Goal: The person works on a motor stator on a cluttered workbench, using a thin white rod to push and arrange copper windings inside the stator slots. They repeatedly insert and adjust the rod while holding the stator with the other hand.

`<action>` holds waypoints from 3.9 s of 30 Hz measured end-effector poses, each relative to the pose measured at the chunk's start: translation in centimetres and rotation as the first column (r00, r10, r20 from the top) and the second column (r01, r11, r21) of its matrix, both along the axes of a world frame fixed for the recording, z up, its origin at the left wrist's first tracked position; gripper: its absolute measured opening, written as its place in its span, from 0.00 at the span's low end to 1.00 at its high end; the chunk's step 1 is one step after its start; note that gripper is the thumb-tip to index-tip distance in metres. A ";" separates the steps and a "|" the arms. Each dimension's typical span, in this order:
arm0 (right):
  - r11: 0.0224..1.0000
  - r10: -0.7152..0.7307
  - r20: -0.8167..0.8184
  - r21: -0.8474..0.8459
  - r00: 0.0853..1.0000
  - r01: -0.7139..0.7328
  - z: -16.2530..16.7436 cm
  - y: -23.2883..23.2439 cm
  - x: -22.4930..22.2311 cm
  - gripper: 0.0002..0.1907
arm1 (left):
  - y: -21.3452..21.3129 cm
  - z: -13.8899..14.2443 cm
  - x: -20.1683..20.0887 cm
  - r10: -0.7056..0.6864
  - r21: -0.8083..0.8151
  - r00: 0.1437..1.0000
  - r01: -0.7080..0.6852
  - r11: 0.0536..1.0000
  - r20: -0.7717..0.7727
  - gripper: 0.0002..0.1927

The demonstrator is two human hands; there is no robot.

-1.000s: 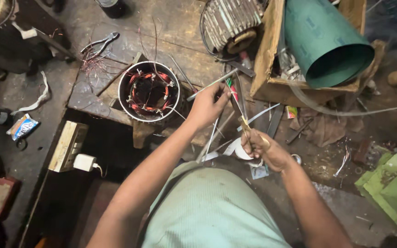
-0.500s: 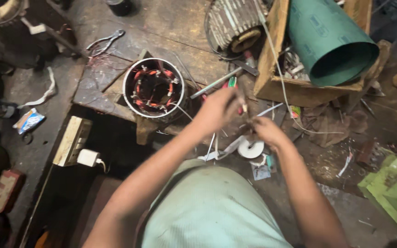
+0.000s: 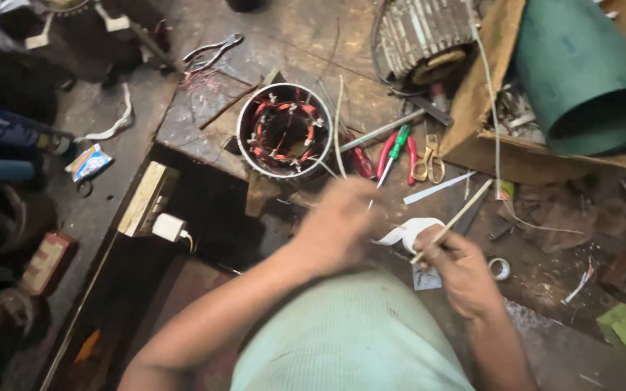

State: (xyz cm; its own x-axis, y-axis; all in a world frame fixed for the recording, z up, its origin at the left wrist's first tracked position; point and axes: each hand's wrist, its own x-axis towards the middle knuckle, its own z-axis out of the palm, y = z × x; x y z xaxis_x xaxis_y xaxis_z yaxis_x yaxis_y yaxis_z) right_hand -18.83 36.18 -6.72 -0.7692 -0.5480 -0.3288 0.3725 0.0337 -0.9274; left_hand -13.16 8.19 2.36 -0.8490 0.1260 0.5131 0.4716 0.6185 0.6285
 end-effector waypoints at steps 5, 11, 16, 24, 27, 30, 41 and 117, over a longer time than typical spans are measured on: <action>0.988 0.032 -0.072 0.155 0.997 -0.020 -1.8 0.1 1.4 0.09 | -4.3 -1.4 0.5 0.286 -0.641 0.958 -0.206 0.739 0.022 0.18; 0.977 0.201 -0.090 0.091 0.975 -0.193 -2.5 -1.6 1.9 0.09 | -2.8 -4.0 -1.0 0.221 -0.735 0.975 -0.141 0.664 0.013 0.17; 0.901 0.350 0.019 0.264 0.936 -0.343 -3.5 -3.3 0.5 0.13 | -2.2 -5.5 -3.2 0.287 -0.738 0.953 -0.262 0.622 -0.097 0.16; 0.911 -0.406 0.038 -0.058 0.913 0.408 -2.7 0.9 -2.3 0.13 | 1.5 -2.8 -2.7 -0.149 -0.503 0.965 0.240 0.830 0.214 0.15; 0.851 -0.511 -0.046 -0.168 0.858 0.497 -0.9 2.7 -3.1 0.11 | 3.2 -0.3 -2.2 -0.364 -0.119 0.857 0.430 0.895 0.365 0.12; 0.855 -0.507 -0.142 -0.213 0.850 0.474 1.3 3.4 -2.4 0.10 | 4.0 1.5 -2.7 -0.420 0.146 0.867 0.395 0.907 0.267 0.14; 0.878 -0.450 -0.197 -0.279 0.871 0.390 6.3 -2.6 1.2 0.10 | 2.6 0.4 -2.6 -0.149 -0.192 0.973 0.182 0.965 0.175 0.23; 0.967 -0.043 -0.674 0.156 0.737 0.200 7.2 -14.7 -4.5 0.06 | -9.4 -5.8 -2.6 0.267 -0.041 0.946 -0.264 0.964 0.187 0.20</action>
